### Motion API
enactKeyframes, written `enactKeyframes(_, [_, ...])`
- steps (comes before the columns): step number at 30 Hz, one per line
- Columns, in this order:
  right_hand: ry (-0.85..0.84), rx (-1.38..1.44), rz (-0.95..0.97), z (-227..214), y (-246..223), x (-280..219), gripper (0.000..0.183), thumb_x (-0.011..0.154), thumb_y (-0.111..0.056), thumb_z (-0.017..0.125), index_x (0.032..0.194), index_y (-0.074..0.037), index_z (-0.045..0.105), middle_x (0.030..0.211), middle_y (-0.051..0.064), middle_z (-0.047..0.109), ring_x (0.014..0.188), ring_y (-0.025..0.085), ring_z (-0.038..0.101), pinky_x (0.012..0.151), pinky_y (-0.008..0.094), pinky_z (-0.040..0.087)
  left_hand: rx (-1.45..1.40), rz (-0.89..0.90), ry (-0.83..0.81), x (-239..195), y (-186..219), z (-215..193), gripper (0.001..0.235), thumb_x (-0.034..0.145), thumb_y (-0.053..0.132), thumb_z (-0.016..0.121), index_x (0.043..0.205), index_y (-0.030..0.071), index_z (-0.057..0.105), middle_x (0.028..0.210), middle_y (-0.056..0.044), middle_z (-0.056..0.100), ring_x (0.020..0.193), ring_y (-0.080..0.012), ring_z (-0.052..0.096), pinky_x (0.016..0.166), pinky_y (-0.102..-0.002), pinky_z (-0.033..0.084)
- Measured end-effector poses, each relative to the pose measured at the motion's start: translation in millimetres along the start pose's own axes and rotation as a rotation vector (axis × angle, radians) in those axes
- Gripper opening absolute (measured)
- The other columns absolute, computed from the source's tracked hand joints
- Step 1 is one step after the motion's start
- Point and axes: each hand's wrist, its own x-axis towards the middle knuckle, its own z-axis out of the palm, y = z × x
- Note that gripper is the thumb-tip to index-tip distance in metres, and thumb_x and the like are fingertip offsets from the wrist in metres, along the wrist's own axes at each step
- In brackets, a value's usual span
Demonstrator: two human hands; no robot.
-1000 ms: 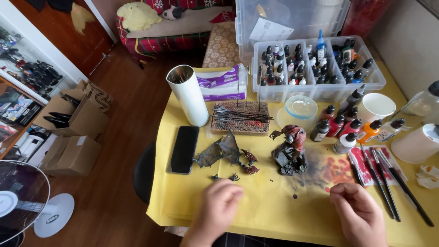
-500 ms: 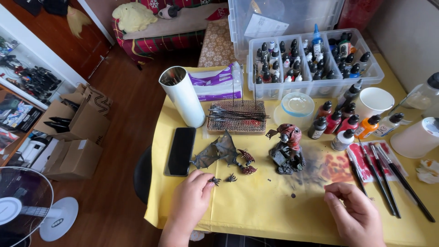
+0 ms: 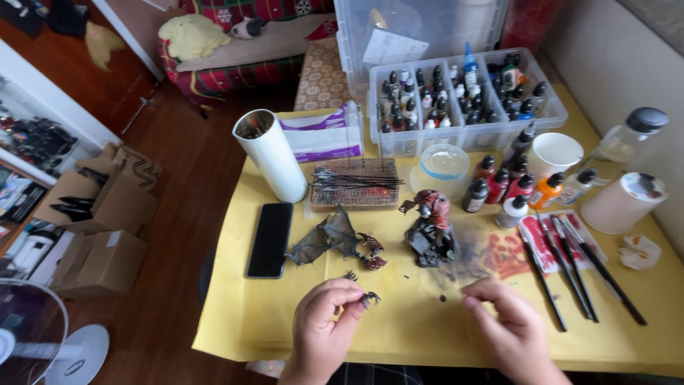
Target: The person is inspecting and assembling components of a miniature fantasy figure at a hobby desk.
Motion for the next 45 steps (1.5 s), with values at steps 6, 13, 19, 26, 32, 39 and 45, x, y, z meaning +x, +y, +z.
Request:
enactKeyframes(6, [-0.194, 0.236, -0.29, 18, -44, 7, 0.008, 0.093, -0.011, 0.067, 0.095, -0.003, 0.07, 0.082, 0.005, 0.07, 0.076, 0.018, 0.07, 0.072, 0.029, 0.055, -0.048, 0.1, -0.023, 7, 22, 29, 0.012, 0.088, -0.001, 0.074, 0.097, 0.004, 0.067, 0.096, -0.011, 0.075, 0.086, -0.0237, 0.075, 0.076, -0.032, 0.064])
enactKeyframes(13, [-0.326, 0.398, -0.277, 19, -26, 5, 0.042, 0.092, -0.017, 0.075, 0.131, -0.005, 0.064, 0.099, 0.007, 0.067, 0.086, 0.019, 0.066, 0.085, 0.035, 0.056, -0.337, -0.415, -0.154, -4, 26, 58, 0.006, 0.086, 0.003, 0.077, 0.09, 0.004, 0.074, 0.086, -0.008, 0.078, 0.078, -0.0152, 0.074, 0.069, -0.027, 0.062])
enactKeyframes(19, [-0.293, 0.44, -0.29, 18, -32, 7, 0.027, 0.093, -0.018, 0.073, 0.113, -0.002, 0.067, 0.092, 0.01, 0.067, 0.082, 0.021, 0.066, 0.078, 0.035, 0.057, -0.388, -0.555, -0.21, -10, 26, 67, 0.003, 0.088, 0.005, 0.076, 0.091, 0.004, 0.076, 0.084, -0.006, 0.08, 0.075, -0.0108, 0.072, 0.068, -0.026, 0.061])
enactKeyframes(26, [-0.114, 0.676, 0.051, 29, 4, -9, 0.028, 0.091, -0.001, 0.069, 0.117, 0.005, 0.067, 0.114, 0.017, 0.07, 0.105, 0.026, 0.069, 0.087, 0.035, 0.068, 0.014, -0.275, -0.119, 6, -8, 40, 0.011, 0.091, 0.01, 0.069, 0.098, 0.004, 0.075, 0.099, -0.009, 0.077, 0.078, -0.0167, 0.071, 0.068, -0.029, 0.06])
enactKeyframes(32, [0.004, 0.966, 0.224, 30, 17, -7, 0.035, 0.091, -0.001, 0.068, 0.125, 0.01, 0.066, 0.1, 0.022, 0.074, 0.079, 0.029, 0.073, 0.083, 0.041, 0.061, 0.449, -0.158, -0.314, 26, -45, 21, 0.029, 0.084, 0.018, 0.08, 0.11, 0.008, 0.076, 0.109, -0.007, 0.073, 0.1, -0.0295, 0.066, 0.085, -0.043, 0.055])
enactKeyframes(39, [0.026, 0.963, 0.208, 29, 17, -4, 0.035, 0.092, -0.005, 0.068, 0.125, 0.009, 0.065, 0.094, 0.022, 0.074, 0.077, 0.027, 0.07, 0.079, 0.038, 0.059, 0.607, -0.105, -0.389, 18, -50, 40, 0.037, 0.079, 0.027, 0.083, 0.112, 0.014, 0.074, 0.11, -0.003, 0.068, 0.099, -0.0295, 0.061, 0.085, -0.045, 0.05])
enactKeyframes(45, [0.049, 0.958, 0.197, 30, 16, -4, 0.033, 0.091, -0.001, 0.068, 0.123, 0.006, 0.064, 0.093, 0.023, 0.074, 0.076, 0.029, 0.071, 0.079, 0.04, 0.061, 0.731, -0.055, -0.355, 12, -56, 49, 0.028, 0.083, 0.032, 0.08, 0.106, 0.017, 0.075, 0.104, 0.0, 0.068, 0.095, -0.0275, 0.06, 0.082, -0.043, 0.049])
